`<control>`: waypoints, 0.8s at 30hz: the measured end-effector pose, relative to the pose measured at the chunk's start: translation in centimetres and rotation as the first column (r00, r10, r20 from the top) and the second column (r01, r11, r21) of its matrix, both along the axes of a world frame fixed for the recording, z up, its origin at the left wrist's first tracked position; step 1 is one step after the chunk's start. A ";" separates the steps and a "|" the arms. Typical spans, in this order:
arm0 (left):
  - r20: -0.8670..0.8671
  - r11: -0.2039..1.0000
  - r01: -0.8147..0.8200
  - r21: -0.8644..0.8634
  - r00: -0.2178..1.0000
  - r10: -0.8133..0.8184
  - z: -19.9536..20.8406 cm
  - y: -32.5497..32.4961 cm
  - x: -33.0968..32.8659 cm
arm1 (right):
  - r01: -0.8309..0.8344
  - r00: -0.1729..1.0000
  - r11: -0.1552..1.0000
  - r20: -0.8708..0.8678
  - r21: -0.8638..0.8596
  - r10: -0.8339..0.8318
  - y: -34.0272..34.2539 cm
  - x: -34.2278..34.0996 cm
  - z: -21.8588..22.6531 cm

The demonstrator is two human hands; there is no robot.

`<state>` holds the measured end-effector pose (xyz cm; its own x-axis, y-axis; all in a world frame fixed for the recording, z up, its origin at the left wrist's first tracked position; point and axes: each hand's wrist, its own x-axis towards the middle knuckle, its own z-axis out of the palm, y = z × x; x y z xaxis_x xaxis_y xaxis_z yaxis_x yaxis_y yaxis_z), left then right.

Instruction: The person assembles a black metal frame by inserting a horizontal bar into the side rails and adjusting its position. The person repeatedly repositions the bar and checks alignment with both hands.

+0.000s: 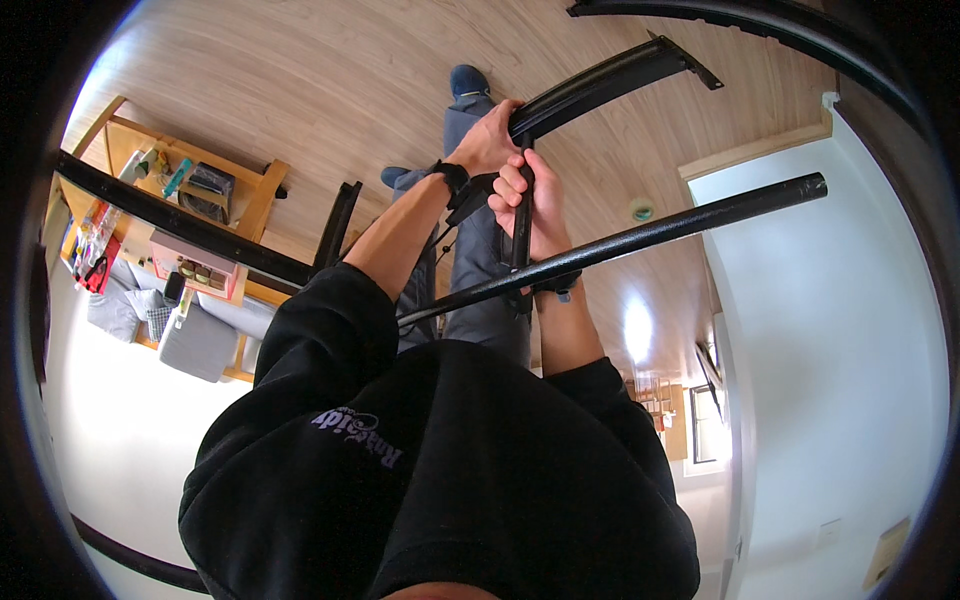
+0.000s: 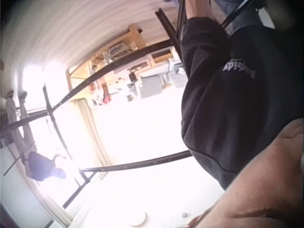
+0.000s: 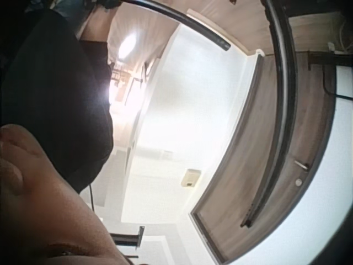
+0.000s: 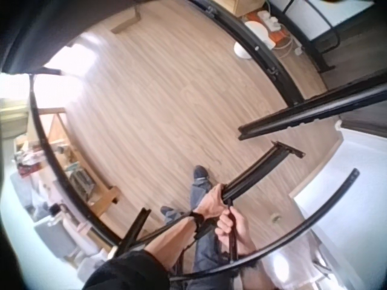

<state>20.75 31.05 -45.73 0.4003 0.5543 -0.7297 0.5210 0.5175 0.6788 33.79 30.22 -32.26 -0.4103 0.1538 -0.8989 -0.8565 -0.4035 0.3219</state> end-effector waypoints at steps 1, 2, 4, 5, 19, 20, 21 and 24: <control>-0.008 1.000 -0.006 0.009 1.000 0.006 0.1 0.0 0.0 | 0.006 1.000 1.000 -0.012 0.003 -0.005 0.1 0.0 0.0; -0.015 1.000 -0.002 -0.003 1.000 0.002 0.1 -0.1 0.0 | 0.012 1.000 1.000 -0.022 0.005 -0.012 0.1 0.0 0.1; -0.023 1.000 0.003 -0.008 1.000 -0.003 0.2 -0.1 0.0 | 0.005 1.000 1.000 -0.014 0.011 -0.005 0.1 -0.1 0.1; -0.026 1.000 0.000 0.000 1.000 0.000 0.3 -0.2 0.0 | 0.007 1.000 1.000 -0.011 0.017 -0.007 0.1 -0.2 0.2; 0.016 0.998 -0.026 -0.049 1.000 0.026 1.5 0.1 -0.5 | 0.360 0.932 0.928 -0.084 0.095 -0.353 -2.4 -2.1 -0.1; 0.019 0.998 -0.027 -0.064 0.999 0.029 1.5 0.1 -0.5 | 0.362 0.931 0.928 -0.087 0.094 -0.354 -2.5 -2.0 -0.1; 0.027 0.998 -0.036 -0.061 0.999 0.038 1.6 0.1 -0.5 | 0.383 0.922 0.920 -0.090 0.083 -0.376 -2.6 -2.0 -0.1; 0.025 0.999 -0.023 -0.028 0.999 0.024 1.5 0.0 -0.5 | 0.324 0.946 0.932 -0.070 0.164 -0.316 -2.8 -1.9 -0.1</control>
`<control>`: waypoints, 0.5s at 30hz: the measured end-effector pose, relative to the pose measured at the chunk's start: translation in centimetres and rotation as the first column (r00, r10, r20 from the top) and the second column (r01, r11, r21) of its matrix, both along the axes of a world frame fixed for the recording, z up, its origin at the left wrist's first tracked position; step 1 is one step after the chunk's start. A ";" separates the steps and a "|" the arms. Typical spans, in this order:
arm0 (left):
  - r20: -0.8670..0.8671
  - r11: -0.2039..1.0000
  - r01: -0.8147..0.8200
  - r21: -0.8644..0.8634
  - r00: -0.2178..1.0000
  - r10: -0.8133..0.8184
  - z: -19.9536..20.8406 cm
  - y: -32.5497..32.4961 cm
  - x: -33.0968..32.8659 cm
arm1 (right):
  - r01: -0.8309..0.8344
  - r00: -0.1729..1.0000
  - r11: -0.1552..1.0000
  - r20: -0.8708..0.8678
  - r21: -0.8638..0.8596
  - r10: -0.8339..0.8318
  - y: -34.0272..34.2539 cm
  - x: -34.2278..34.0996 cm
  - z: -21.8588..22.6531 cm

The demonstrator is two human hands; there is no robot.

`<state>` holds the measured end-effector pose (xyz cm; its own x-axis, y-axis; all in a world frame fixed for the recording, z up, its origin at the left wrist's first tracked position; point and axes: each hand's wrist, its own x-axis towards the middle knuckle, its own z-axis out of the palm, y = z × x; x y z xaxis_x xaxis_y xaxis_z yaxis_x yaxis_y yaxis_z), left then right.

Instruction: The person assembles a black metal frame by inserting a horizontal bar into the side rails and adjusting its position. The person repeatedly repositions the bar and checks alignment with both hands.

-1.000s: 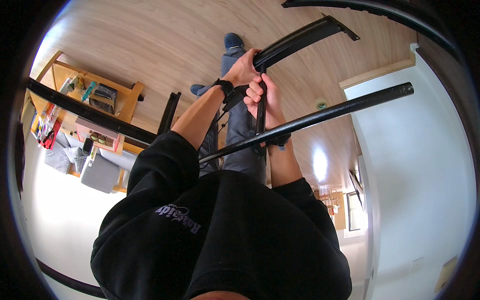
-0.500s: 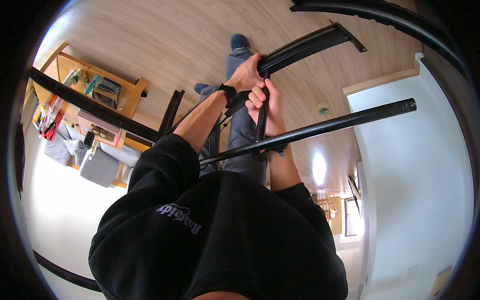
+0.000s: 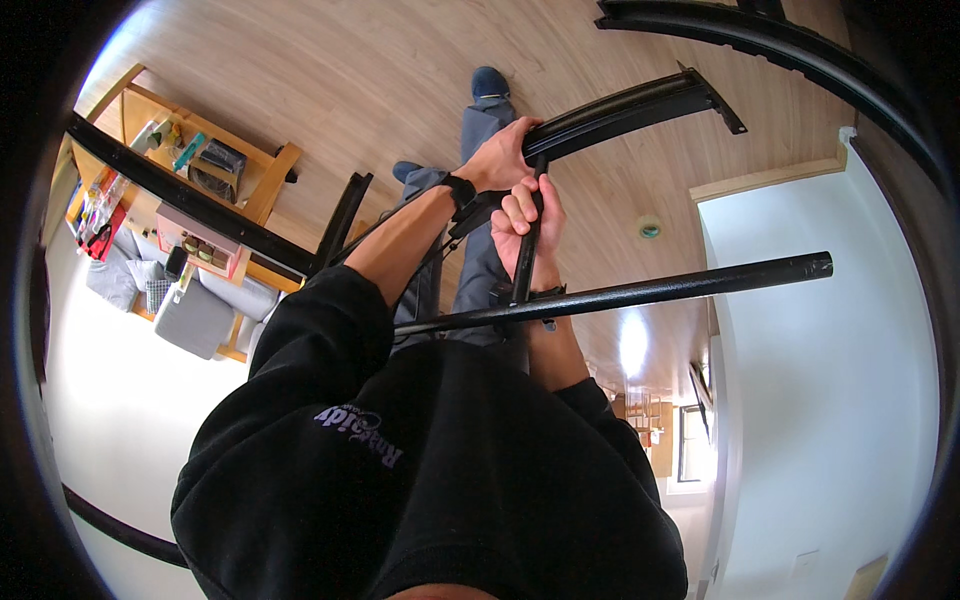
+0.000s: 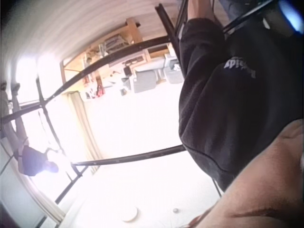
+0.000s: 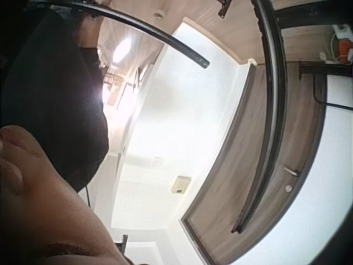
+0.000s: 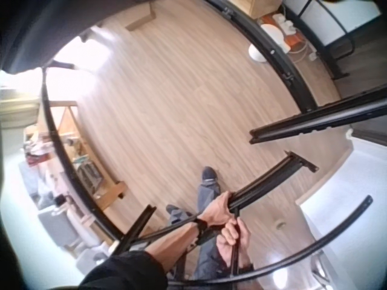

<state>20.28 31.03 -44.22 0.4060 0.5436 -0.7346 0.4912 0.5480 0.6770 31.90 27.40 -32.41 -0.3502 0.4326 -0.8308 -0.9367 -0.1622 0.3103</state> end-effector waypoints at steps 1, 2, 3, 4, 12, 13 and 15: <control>-0.008 1.000 -0.003 0.008 1.000 0.003 -0.1 -0.1 0.0 | 0.006 1.000 1.000 -0.009 -0.021 -0.006 -0.1 0.0 0.0; -0.017 1.000 -0.004 0.015 1.000 0.004 -0.1 -0.2 0.0 | 0.014 1.000 0.999 -0.025 -0.036 -0.015 -0.1 0.0 -0.1; -0.029 1.000 -0.010 0.024 1.000 0.010 -0.2 -0.3 0.1 | 0.041 0.998 0.997 -0.046 -0.058 -0.044 -0.1 0.0 -0.1; -0.022 1.000 -0.021 0.023 1.000 0.021 -0.3 -0.5 0.1 | 0.036 0.998 0.998 -0.048 -0.060 -0.039 -0.2 0.1 -0.1; 0.001 0.985 -0.033 0.172 0.999 0.033 -0.6 -1.1 0.2 | -0.162 0.987 0.984 -0.009 -0.077 0.162 0.7 0.3 0.3; -0.008 0.984 -0.031 0.177 0.999 0.033 -0.6 -1.1 0.2 | -0.185 0.982 0.977 0.003 -0.109 0.187 1.0 0.3 0.5; 0.008 0.987 -0.044 0.158 0.999 0.043 -0.6 -1.0 0.1 | -0.224 0.972 0.961 0.027 -0.162 0.231 1.6 0.3 0.9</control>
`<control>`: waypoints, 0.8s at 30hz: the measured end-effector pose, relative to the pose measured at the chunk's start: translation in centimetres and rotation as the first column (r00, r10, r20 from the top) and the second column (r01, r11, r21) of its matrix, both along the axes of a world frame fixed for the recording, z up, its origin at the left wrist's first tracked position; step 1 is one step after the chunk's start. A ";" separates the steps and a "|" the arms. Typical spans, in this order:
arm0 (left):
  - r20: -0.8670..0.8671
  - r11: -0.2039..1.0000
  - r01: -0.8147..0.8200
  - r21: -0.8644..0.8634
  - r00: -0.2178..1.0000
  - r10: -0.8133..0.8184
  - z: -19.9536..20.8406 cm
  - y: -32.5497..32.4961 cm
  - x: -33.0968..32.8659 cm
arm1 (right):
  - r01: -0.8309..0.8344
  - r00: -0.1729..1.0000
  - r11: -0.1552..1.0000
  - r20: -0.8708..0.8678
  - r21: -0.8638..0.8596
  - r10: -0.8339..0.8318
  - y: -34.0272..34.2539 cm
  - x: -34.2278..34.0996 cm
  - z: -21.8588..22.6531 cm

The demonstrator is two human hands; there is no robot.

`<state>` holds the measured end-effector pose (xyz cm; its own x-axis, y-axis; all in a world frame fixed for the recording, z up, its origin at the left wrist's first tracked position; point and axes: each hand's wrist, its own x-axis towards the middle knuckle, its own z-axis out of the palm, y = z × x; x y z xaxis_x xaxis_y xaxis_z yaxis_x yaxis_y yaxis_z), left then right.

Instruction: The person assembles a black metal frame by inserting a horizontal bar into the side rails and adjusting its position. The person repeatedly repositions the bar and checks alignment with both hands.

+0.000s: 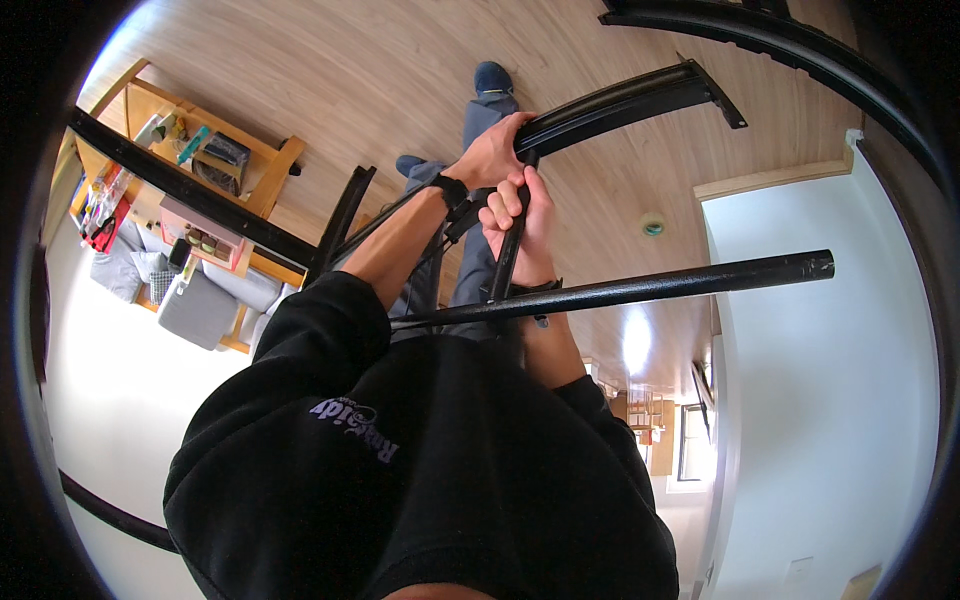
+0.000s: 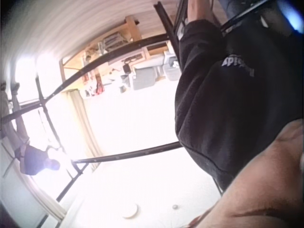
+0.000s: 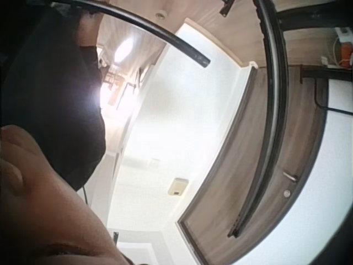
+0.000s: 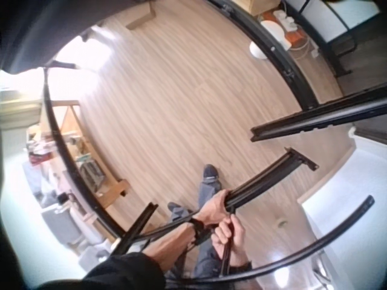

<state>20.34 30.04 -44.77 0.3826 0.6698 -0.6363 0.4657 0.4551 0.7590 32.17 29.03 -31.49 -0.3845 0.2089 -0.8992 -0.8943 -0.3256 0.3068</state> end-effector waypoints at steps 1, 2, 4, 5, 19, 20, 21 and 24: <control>0.010 1.000 -0.001 -0.009 1.000 0.001 0.0 0.1 -0.1 | -0.011 1.000 1.000 0.018 -0.021 0.011 0.3 0.0 0.2; 0.009 1.000 0.011 -0.018 1.000 -0.010 0.1 0.2 -0.2 | -0.014 0.999 0.999 0.032 -0.035 0.015 0.6 -0.1 0.4; 0.008 0.999 0.026 -0.033 1.000 -0.026 0.2 0.4 -0.4 | -0.035 0.997 0.997 0.064 -0.068 0.039 0.9 -0.4 0.8; 0.012 0.999 0.029 -0.043 1.000 -0.029 0.4 0.5 -0.5 | -0.025 0.997 0.997 0.073 -0.069 0.030 0.9 -0.6 0.9; -0.070 0.999 0.039 -0.004 0.997 -0.039 1.7 0.0 0.0 | -0.048 0.999 0.999 -0.010 0.003 0.048 -0.6 0.1 0.1; -0.079 0.999 0.054 0.011 0.996 -0.053 1.7 -0.1 0.0 | -0.111 0.994 0.994 0.007 -0.026 0.111 -0.2 0.2 0.3; -0.092 0.999 0.042 0.009 0.995 -0.041 1.7 -0.1 0.0 | -0.157 0.987 0.987 0.012 -0.038 0.158 0.1 0.2 0.5; -0.113 0.999 0.030 0.013 0.993 -0.028 1.7 -0.2 0.0 | -0.284 0.956 0.958 0.060 -0.048 0.287 1.0 0.2 0.9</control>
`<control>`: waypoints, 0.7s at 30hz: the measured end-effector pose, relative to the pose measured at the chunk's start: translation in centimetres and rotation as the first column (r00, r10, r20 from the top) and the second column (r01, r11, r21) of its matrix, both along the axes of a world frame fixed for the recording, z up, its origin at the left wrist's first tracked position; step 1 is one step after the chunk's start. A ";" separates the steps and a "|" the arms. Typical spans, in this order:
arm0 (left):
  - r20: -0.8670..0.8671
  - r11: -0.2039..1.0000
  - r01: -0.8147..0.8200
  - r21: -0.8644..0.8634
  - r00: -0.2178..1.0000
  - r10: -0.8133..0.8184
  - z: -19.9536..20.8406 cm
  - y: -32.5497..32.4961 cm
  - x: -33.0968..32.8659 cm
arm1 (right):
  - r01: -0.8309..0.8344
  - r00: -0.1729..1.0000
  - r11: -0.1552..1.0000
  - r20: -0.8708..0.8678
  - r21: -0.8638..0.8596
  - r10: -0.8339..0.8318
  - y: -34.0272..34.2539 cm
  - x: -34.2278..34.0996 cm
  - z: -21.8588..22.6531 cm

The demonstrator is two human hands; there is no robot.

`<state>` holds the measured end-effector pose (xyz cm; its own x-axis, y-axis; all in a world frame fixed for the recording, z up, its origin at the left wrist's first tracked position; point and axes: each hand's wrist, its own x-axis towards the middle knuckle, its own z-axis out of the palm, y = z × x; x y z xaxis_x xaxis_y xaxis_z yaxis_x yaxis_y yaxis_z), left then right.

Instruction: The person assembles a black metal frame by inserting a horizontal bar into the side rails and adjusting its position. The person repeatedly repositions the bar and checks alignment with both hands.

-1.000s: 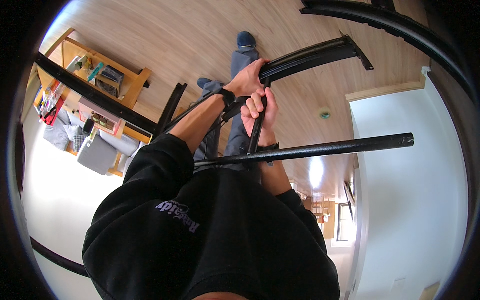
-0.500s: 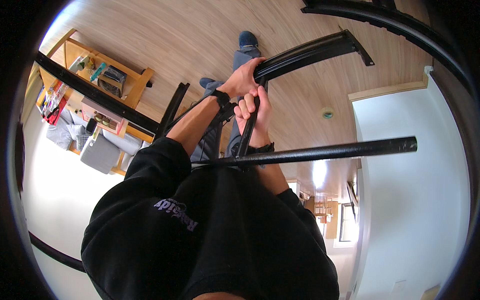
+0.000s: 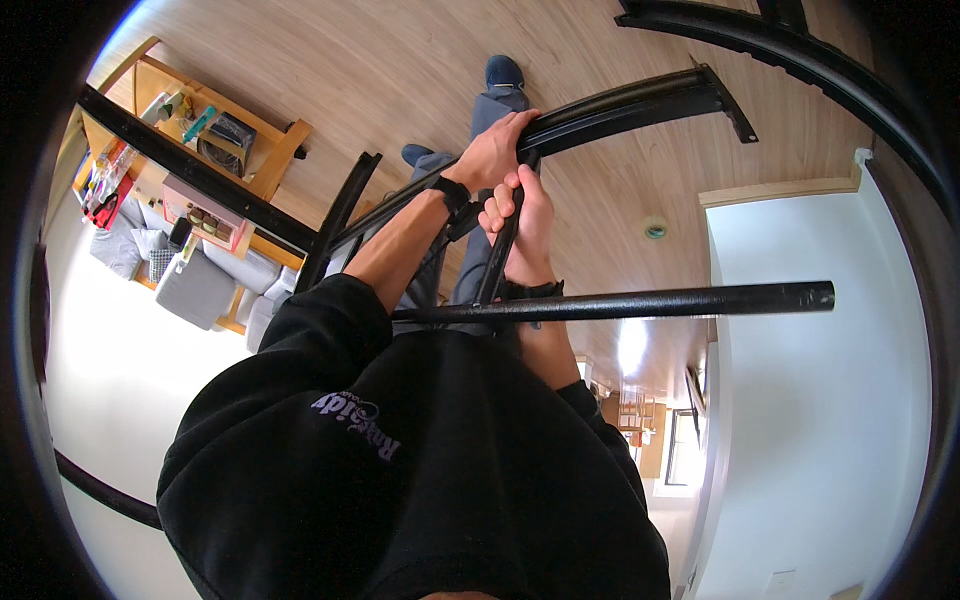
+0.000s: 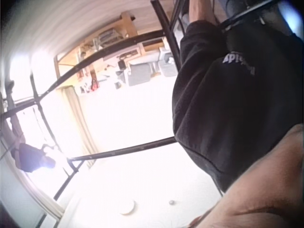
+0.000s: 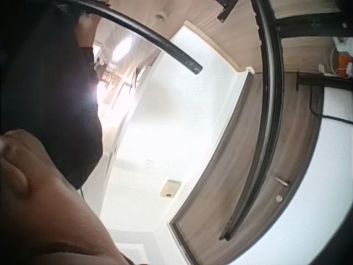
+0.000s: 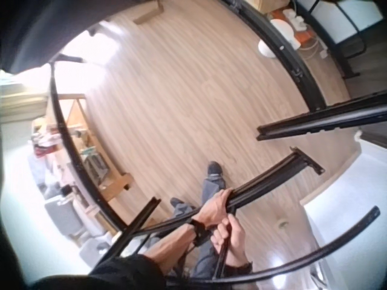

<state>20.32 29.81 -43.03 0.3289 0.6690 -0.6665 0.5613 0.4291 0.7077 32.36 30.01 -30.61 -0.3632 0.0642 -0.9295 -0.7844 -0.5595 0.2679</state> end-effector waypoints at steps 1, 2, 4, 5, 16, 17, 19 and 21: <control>0.010 1.000 0.005 0.003 1.000 -0.005 0.0 0.0 0.0 | -0.009 1.000 1.000 -0.002 0.009 0.009 0.2 0.0 0.0; 0.010 1.000 0.001 0.007 1.000 -0.001 0.0 0.0 0.0 | -0.031 0.999 0.999 0.011 -0.031 0.031 0.3 0.0 0.0; 0.016 1.000 0.004 0.008 1.000 -0.004 -0.2 0.0 -0.1 | -0.035 0.999 0.998 0.016 -0.060 0.036 0.4 0.1 -0.3; 0.016 1.000 0.010 0.008 1.000 -0.010 -0.3 0.0 -0.1 | -0.039 0.999 0.997 0.019 -0.067 0.040 0.4 0.1 -0.5; 0.099 1.000 0.003 0.003 0.995 -0.004 -1.8 0.7 -0.3 | -0.056 0.991 0.993 -0.116 0.107 0.068 -0.6 2.0 -2.6; 0.103 1.000 -0.009 0.023 0.995 0.007 -2.0 0.7 -0.4 | -0.156 0.976 0.972 -0.122 0.174 0.179 -0.6 2.4 -2.9; 0.101 0.999 -0.030 0.028 0.994 0.027 -2.3 0.6 -0.5 | -0.287 0.951 0.930 -0.053 0.228 0.306 -0.7 3.2 -3.5; 0.087 0.999 -0.037 0.017 0.996 0.035 -2.5 0.6 -0.5 | -0.344 0.934 0.911 -0.022 0.228 0.358 -1.0 3.7 -3.4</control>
<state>19.78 30.37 -45.55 0.3606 0.6932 -0.6240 0.4817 0.4345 0.7610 36.10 28.99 -34.03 -0.4556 0.1197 -0.8821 -0.5129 -0.8452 0.1502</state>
